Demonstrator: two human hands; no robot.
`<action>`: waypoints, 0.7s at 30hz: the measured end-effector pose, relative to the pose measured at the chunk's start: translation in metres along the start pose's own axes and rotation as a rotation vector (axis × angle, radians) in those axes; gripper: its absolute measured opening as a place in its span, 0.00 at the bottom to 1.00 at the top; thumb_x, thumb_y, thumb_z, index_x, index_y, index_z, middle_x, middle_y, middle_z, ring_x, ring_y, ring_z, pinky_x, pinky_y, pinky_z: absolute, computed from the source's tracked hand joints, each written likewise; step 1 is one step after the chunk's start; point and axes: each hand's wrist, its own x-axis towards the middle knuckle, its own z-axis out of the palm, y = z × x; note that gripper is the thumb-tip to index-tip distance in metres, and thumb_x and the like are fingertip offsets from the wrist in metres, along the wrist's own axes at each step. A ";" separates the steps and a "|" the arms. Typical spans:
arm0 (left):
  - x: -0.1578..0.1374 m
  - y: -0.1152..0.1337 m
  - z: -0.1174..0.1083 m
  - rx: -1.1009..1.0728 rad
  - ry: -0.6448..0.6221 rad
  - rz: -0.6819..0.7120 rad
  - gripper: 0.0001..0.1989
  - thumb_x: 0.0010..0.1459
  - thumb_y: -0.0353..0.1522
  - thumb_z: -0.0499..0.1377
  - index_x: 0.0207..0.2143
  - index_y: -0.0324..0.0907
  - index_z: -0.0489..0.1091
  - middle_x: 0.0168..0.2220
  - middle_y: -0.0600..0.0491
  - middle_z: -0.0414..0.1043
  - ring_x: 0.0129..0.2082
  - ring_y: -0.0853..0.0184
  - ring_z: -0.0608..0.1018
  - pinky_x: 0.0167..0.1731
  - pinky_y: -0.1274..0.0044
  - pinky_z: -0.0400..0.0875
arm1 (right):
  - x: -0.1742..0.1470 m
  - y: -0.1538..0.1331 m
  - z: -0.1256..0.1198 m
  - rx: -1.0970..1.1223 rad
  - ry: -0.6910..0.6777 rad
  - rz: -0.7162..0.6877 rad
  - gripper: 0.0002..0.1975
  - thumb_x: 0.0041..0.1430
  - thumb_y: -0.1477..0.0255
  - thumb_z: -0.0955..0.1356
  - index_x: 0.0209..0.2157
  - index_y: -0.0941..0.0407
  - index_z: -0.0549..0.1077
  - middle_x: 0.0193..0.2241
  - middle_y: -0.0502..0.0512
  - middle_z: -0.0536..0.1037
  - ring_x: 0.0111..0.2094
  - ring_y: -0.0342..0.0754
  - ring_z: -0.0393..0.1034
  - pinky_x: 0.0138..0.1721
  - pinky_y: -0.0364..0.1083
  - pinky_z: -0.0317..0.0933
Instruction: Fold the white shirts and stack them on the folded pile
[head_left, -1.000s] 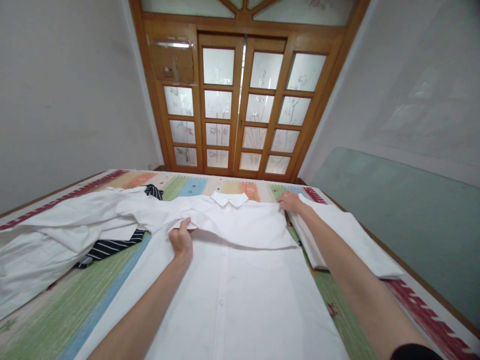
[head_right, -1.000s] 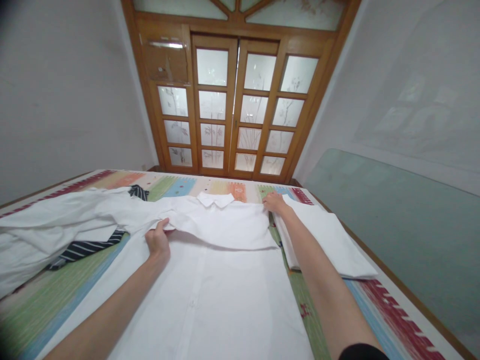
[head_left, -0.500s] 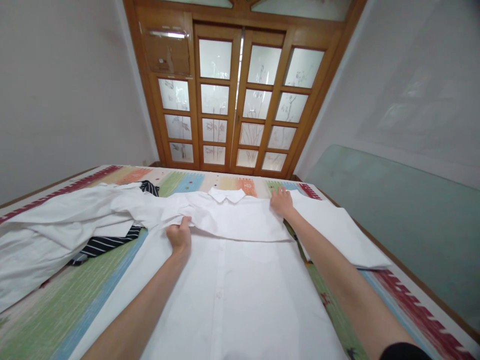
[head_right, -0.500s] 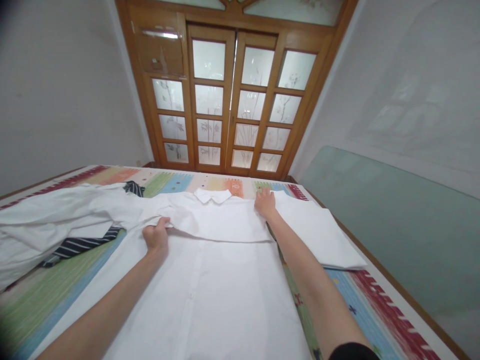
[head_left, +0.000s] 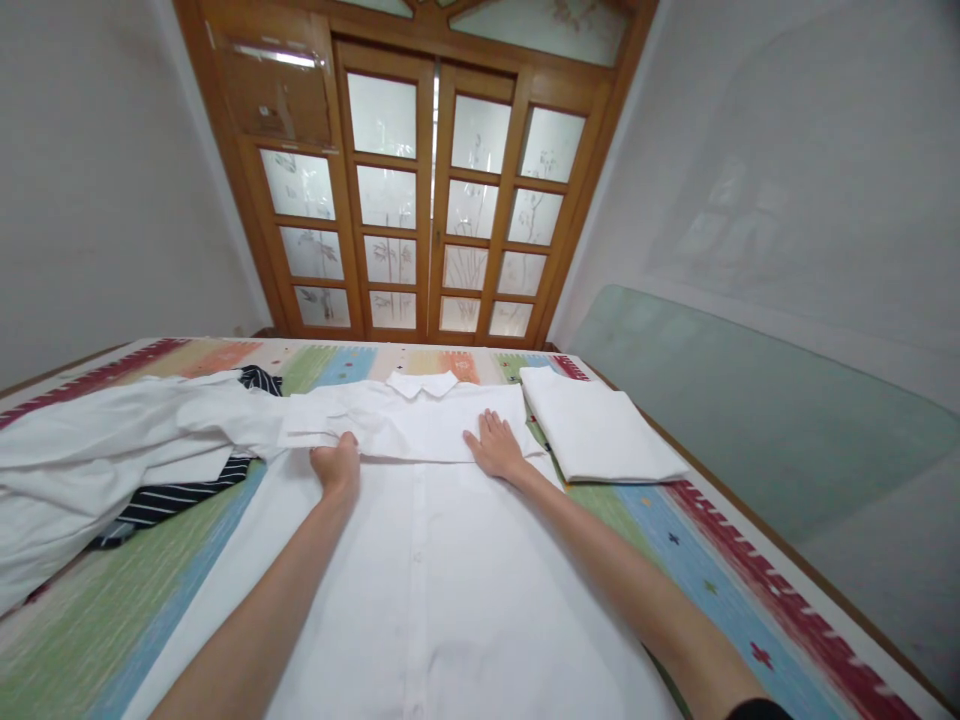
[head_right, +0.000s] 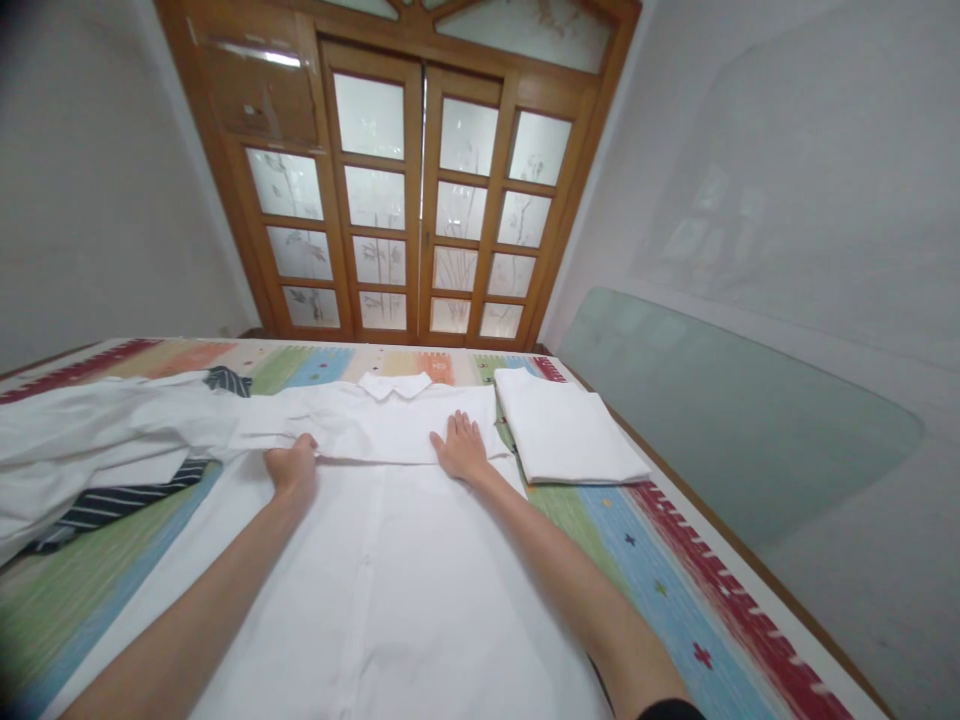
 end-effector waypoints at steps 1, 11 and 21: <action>0.000 0.000 0.000 -0.009 -0.003 -0.008 0.07 0.36 0.27 0.56 0.24 0.39 0.67 0.26 0.49 0.73 0.32 0.58 0.77 0.36 0.68 0.74 | -0.001 0.006 -0.002 -0.006 0.000 0.017 0.37 0.68 0.56 0.49 0.66 0.70 0.48 0.68 0.68 0.43 0.69 0.56 0.35 0.66 0.52 0.32; 0.004 -0.005 0.003 -0.032 -0.015 -0.006 0.05 0.36 0.28 0.57 0.22 0.41 0.67 0.26 0.47 0.73 0.36 0.53 0.78 0.43 0.63 0.73 | -0.008 0.024 -0.014 -0.019 0.095 -0.002 0.29 0.68 0.66 0.55 0.63 0.71 0.57 0.65 0.71 0.53 0.67 0.55 0.45 0.65 0.53 0.42; 0.004 -0.005 0.004 0.017 -0.024 0.020 0.08 0.39 0.29 0.57 0.27 0.38 0.69 0.32 0.41 0.76 0.40 0.51 0.79 0.45 0.61 0.72 | -0.095 0.008 -0.006 0.064 0.139 -0.559 0.21 0.65 0.70 0.58 0.56 0.58 0.69 0.58 0.60 0.69 0.60 0.49 0.62 0.61 0.50 0.55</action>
